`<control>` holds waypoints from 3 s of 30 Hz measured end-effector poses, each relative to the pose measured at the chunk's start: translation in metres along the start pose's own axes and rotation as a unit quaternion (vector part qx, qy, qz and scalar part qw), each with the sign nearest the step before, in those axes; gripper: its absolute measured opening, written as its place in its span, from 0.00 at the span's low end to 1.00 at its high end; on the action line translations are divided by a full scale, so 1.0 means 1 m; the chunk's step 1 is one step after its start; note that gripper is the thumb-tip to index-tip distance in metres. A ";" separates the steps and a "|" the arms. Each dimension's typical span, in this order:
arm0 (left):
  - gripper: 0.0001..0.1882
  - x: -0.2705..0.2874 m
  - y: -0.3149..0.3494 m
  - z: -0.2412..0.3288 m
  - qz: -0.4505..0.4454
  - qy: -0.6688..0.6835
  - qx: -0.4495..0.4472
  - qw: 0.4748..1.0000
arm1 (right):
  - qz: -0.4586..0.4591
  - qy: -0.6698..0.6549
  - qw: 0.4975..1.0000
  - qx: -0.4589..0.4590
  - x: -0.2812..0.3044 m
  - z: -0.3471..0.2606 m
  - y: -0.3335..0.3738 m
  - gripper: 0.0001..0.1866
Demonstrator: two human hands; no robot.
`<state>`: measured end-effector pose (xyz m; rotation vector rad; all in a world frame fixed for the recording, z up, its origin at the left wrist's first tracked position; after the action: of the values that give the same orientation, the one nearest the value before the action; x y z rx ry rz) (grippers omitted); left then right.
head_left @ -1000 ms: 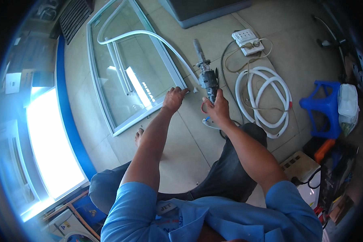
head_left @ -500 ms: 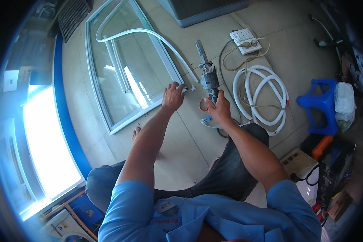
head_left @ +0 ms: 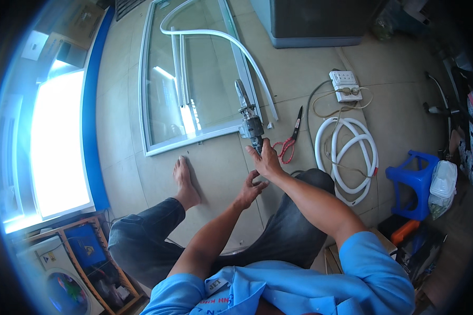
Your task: The person sits on the floor and uses scissors to cut small white plastic corner pieces, fitting them into the corners of a glass display case frame. The person then uses a power drill to secure the frame components.
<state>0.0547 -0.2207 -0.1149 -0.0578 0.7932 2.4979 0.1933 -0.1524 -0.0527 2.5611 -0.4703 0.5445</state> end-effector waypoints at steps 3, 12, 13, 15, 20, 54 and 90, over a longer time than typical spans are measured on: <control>0.21 0.001 0.003 -0.007 -0.125 -0.160 0.002 0.979 | -0.023 0.014 1.000 0.008 -0.014 -0.002 0.012 0.27; 0.24 0.049 0.010 0.091 0.159 -0.230 -0.120 0.953 | -0.023 0.040 0.993 0.113 -0.040 0.014 0.049 0.20; 0.23 0.047 0.009 0.091 0.143 -0.184 -0.073 0.970 | -0.036 0.024 0.992 0.123 -0.041 0.015 0.052 0.18; 0.23 0.042 0.012 0.087 0.096 -0.100 0.021 0.990 | -0.077 0.022 0.990 0.119 -0.046 0.016 0.059 0.16; 0.16 0.055 0.016 0.081 0.102 -0.013 -0.030 0.994 | -0.149 0.119 0.979 0.068 -0.051 0.004 0.062 0.22; 0.18 0.070 -0.017 0.051 -0.017 -0.171 -0.185 0.968 | -0.156 0.683 0.702 -0.129 0.101 0.094 0.075 0.14; 0.13 -0.026 -0.051 -0.021 0.123 0.023 -0.102 0.987 | -0.051 0.722 0.680 -0.118 0.181 0.042 0.096 0.11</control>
<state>0.0999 -0.2084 -0.1542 -0.0941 0.5889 2.8154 0.3217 -0.2942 0.0312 1.1934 0.2003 1.9622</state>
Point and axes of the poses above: each hand's wrist, its own y-axis away from the middle knuckle, its own x-axis out of the back of the hand, z = x × y, the point moved 7 cm from there along -y, towards the middle knuckle, and after that the axes turned 12 degrees about -x, right-handed, at the moved point
